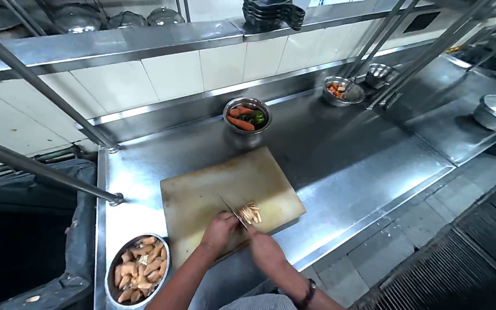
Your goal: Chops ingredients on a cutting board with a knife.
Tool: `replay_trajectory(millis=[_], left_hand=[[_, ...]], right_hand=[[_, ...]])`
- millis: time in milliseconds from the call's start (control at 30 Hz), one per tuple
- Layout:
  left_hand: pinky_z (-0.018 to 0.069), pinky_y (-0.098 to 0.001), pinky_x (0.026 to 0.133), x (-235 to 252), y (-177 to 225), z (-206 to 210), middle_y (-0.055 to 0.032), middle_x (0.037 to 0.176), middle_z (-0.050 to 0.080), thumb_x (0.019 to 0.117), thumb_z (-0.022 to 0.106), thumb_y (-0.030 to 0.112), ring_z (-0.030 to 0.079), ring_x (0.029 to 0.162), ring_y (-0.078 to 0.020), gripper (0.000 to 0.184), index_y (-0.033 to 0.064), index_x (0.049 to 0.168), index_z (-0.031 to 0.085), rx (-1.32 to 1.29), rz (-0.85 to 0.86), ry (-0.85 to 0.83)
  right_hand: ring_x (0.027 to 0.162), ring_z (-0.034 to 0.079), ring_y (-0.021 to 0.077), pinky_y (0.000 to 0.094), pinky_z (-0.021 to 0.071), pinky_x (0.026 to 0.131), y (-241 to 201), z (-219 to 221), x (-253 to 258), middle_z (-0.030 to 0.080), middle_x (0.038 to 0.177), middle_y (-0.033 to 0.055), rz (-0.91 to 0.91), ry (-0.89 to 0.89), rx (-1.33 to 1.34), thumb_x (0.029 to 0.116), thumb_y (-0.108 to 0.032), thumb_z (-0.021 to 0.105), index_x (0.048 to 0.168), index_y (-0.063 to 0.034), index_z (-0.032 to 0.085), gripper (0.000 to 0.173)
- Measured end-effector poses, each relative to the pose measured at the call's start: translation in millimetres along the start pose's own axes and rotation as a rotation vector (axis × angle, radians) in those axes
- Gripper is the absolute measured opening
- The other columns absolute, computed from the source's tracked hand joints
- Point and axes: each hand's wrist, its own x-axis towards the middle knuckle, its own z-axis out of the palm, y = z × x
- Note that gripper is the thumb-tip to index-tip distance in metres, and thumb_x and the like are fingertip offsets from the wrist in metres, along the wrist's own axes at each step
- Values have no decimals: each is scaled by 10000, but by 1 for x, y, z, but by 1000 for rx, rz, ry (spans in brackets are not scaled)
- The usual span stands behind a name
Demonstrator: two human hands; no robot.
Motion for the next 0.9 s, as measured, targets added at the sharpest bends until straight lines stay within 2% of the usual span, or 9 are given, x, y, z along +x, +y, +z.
replay_trajectory(millis=[100,167,300,400,533,600,700,800,900], left_hand=[[477,-434,1108,-2,0,-11,-72,1295,669,1028,560,253,595,1281,-268,250,138,1198,704,109,48,28],[468,-478,1104,10,-1,-19,-46,1300,677,1001,579,210,587,1294,-269,235,178,1190,715,182,143,67],[368,-496,1165,33,5,-36,-6,1289,680,1031,486,138,553,1316,-235,294,204,1197,719,267,191,-207],[341,-507,1179,42,7,-39,7,1284,682,1001,534,106,539,1331,-224,282,210,1182,725,292,219,-257],[349,-503,1204,30,9,-43,-50,1410,603,958,657,224,469,1421,-263,337,184,1293,654,238,231,-59],[427,-481,1160,22,3,-37,-75,1385,623,897,751,277,521,1378,-289,432,179,1305,646,205,298,147],[474,-469,1122,20,-2,-26,-78,1371,633,915,740,380,559,1341,-287,461,166,1310,635,215,362,298],[406,-444,1186,27,6,-31,-60,1433,595,978,662,390,493,1411,-259,448,161,1359,608,205,314,48],[342,-454,1227,48,26,-39,-65,1540,497,957,691,339,388,1488,-264,518,186,1435,564,180,278,-240]], right_hand=[[964,724,419,597,594,778,3,0,-5,704,1095,210,-24,6,9,1026,-107,456,1444,-130,457,418],[970,719,431,601,594,777,5,-3,-4,695,1124,219,-39,26,8,1023,-90,464,1438,-128,467,417],[972,713,441,610,590,761,4,-14,-9,683,1149,222,-44,24,-37,1004,-63,489,1429,-138,479,432],[937,713,441,603,590,741,6,-25,-18,679,1126,222,-64,56,-51,1000,-62,500,1434,-151,478,444],[948,717,431,599,587,756,25,-32,-41,698,1073,208,-78,66,20,1039,-127,461,1406,-138,492,368],[943,721,409,590,587,761,45,-31,-56,706,1052,189,-72,53,91,1050,-196,448,1345,-124,519,311],[911,717,398,589,576,762,79,-18,-72,700,989,190,-26,20,224,1041,-247,479,1337,-107,509,329],[853,712,373,566,570,747,107,-1,-73,690,907,177,8,40,350,1039,-255,483,1304,-91,520,314],[753,686,328,523,560,691,120,8,-70,655,820,144,29,122,488,1032,-258,482,1249,-82,535,284]])
